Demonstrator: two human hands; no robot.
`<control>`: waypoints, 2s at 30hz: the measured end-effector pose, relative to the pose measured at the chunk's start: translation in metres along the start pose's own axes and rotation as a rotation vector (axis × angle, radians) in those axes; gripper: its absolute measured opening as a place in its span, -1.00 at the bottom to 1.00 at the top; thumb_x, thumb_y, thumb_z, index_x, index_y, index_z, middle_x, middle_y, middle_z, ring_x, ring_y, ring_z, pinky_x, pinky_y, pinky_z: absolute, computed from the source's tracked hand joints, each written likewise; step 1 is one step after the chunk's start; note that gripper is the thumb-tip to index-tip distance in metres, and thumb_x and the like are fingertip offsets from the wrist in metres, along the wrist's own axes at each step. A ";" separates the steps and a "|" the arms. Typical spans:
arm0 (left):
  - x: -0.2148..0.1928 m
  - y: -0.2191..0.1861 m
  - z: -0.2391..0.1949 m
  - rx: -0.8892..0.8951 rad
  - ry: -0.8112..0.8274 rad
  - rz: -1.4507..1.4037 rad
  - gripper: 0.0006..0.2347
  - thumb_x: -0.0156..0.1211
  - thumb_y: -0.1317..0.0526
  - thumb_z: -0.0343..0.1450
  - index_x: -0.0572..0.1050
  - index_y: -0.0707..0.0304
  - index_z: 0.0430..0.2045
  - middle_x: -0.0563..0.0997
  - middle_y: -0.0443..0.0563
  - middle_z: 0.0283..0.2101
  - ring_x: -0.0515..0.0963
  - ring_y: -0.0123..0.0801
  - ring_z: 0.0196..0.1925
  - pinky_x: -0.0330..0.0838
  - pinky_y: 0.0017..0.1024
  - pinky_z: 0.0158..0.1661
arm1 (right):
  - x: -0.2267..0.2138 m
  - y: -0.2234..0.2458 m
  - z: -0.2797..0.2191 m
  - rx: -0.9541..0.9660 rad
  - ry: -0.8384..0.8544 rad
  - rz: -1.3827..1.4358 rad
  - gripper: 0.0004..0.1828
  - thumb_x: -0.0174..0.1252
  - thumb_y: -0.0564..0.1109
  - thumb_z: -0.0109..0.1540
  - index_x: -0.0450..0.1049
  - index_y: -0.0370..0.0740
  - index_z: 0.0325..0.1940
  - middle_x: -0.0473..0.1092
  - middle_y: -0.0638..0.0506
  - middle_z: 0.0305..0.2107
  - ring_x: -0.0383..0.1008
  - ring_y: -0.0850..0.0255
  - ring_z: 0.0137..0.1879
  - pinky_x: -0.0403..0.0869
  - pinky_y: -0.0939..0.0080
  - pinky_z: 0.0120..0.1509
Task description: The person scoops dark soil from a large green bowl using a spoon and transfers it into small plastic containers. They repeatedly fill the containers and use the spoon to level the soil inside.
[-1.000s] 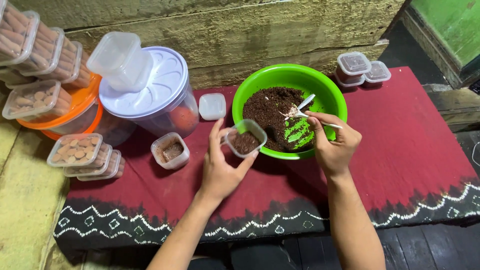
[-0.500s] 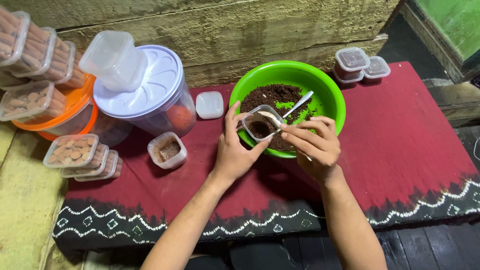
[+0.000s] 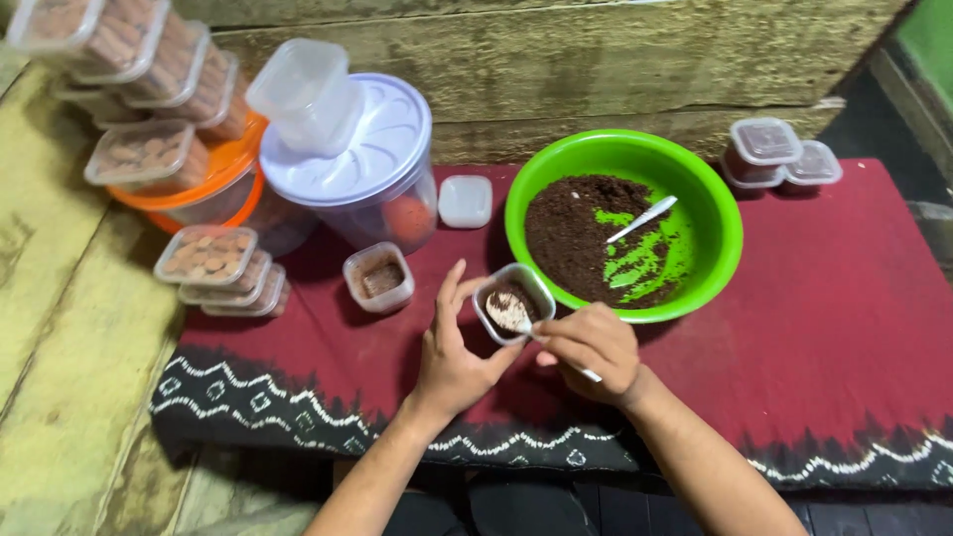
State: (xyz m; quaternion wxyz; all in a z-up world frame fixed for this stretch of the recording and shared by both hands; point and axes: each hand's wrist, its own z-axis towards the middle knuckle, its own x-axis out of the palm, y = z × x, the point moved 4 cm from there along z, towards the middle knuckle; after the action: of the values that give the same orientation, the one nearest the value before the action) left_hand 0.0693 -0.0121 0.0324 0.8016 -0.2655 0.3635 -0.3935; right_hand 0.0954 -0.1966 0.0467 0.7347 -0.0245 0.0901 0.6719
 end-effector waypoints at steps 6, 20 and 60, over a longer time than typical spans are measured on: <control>-0.026 0.026 -0.040 -0.113 0.062 0.006 -0.06 0.59 0.25 0.11 0.10 0.37 0.40 0.64 0.20 0.03 0.64 0.07 0.11 0.46 -0.03 0.15 | 0.036 0.014 -0.009 -0.069 0.188 0.155 -0.77 0.11 -0.18 0.37 0.55 -0.33 -0.33 0.54 -0.19 -0.38 0.46 -0.04 -0.50 0.46 0.07 -0.39; -0.032 0.035 -0.054 -0.245 0.127 -0.009 -0.07 0.57 0.27 0.14 0.08 0.34 0.41 0.59 0.31 0.08 0.60 0.16 0.13 0.52 -0.06 0.14 | 0.045 0.007 -0.031 0.002 0.319 0.217 -0.81 0.13 -0.16 0.36 0.54 -0.29 -0.29 0.53 -0.14 -0.35 0.46 -0.06 -0.46 0.40 0.07 -0.44; -0.041 0.022 -0.050 -0.399 0.312 0.145 -0.14 0.39 0.15 0.25 -0.05 0.16 0.43 0.53 0.16 0.19 0.64 -0.03 0.06 0.64 -0.12 -0.08 | 0.054 0.012 -0.030 0.092 0.584 0.219 -0.73 0.22 -0.05 0.30 0.48 -0.36 -0.18 0.49 -0.17 -0.26 0.47 0.09 -0.32 0.47 0.19 -0.23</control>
State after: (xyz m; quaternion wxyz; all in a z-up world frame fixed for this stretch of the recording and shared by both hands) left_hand 0.0219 0.0270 0.0027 0.6937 -0.3275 0.5712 -0.2919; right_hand 0.0848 -0.1471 0.0089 0.6013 -0.1730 0.3297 0.7070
